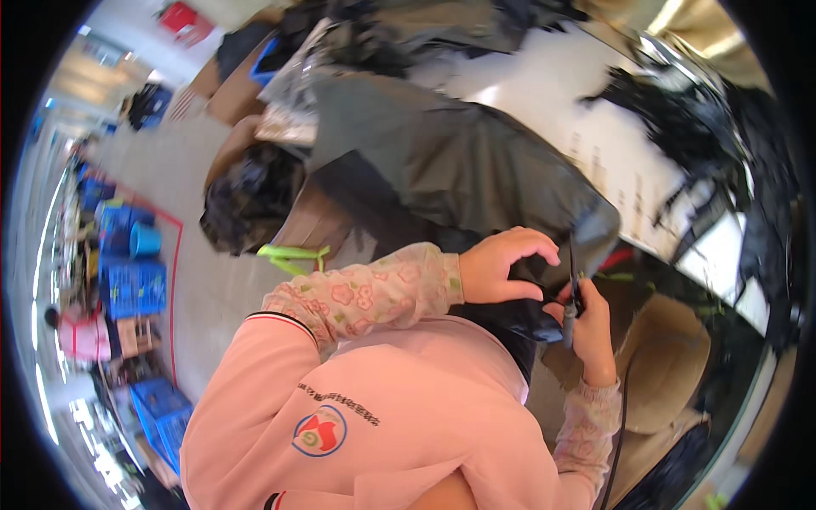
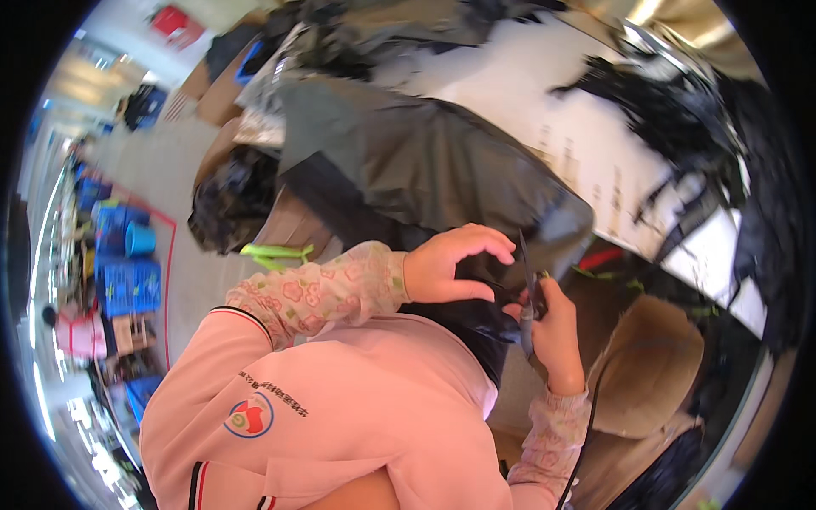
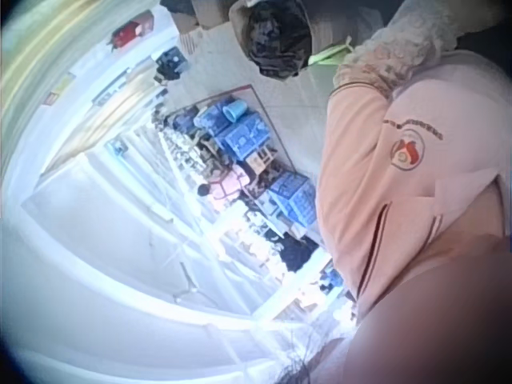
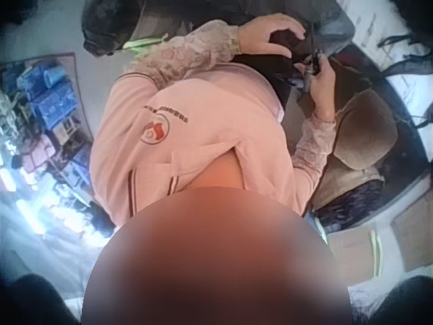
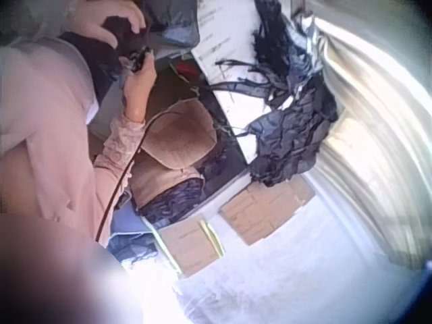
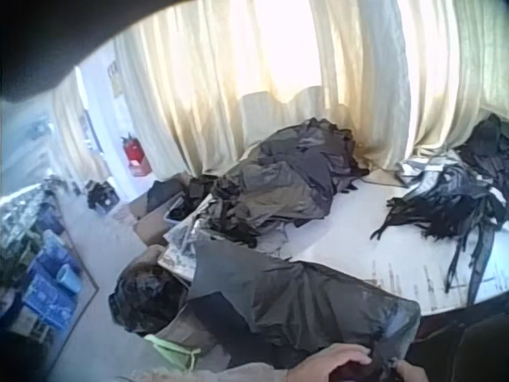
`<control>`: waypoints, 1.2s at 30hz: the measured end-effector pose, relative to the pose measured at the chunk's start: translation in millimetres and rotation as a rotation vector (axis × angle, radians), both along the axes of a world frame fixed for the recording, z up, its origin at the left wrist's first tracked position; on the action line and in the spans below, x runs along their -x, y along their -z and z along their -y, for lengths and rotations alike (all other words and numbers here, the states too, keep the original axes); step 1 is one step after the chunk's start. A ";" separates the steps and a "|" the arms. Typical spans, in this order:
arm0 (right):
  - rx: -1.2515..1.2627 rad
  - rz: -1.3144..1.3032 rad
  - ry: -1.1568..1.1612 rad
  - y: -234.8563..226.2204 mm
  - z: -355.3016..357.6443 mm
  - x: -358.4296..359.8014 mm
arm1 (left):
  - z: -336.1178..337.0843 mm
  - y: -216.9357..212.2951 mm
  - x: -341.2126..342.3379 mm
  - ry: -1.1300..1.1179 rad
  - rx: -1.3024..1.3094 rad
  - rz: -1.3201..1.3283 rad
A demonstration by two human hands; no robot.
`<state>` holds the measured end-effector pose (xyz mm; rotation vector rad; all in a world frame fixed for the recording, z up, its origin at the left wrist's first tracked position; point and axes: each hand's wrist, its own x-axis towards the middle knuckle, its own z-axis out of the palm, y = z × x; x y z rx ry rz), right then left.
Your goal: Trimming loose threads and excess fabric borders from synthetic garment components using scissors.
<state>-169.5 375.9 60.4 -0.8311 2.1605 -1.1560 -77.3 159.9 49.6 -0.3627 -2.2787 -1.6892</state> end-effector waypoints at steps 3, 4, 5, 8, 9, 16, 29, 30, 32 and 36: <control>-0.056 -0.015 0.009 19.1 2.7 -4.2 | 25.4 10.2 -46.4 -0.176 0.006 0.006; -0.090 -0.004 0.026 23.6 2.0 -4.2 | 36.5 16.6 -64.7 -0.229 0.007 0.052; -0.057 -0.041 0.008 26.0 1.8 -4.3 | 45.9 21.0 -83.2 -0.351 -0.012 0.110; -0.097 0.054 0.016 25.5 -1.6 -0.8 | 79.5 39.2 -129.3 -0.765 0.285 0.180; -0.100 0.056 0.004 26.1 -0.9 -0.5 | 89.0 53.7 -141.6 -0.925 0.224 0.263; -0.060 0.085 -0.025 31.2 -5.4 -2.6 | 123.0 142.9 -152.3 -1.312 -0.325 0.651; -0.093 0.181 0.053 38.1 -11.4 -3.0 | 151.2 131.6 -173.7 -0.446 -1.525 0.073; -0.094 0.176 0.057 36.0 -11.7 -4.6 | 148.7 111.2 -166.7 -0.552 -1.515 0.316; -0.089 0.198 0.056 30.9 -6.3 -8.1 | 141.8 100.6 -159.1 -0.650 -1.479 0.542; -0.066 0.222 0.054 41.8 -10.3 -10.0 | 136.9 109.9 -144.8 -0.756 -0.763 0.724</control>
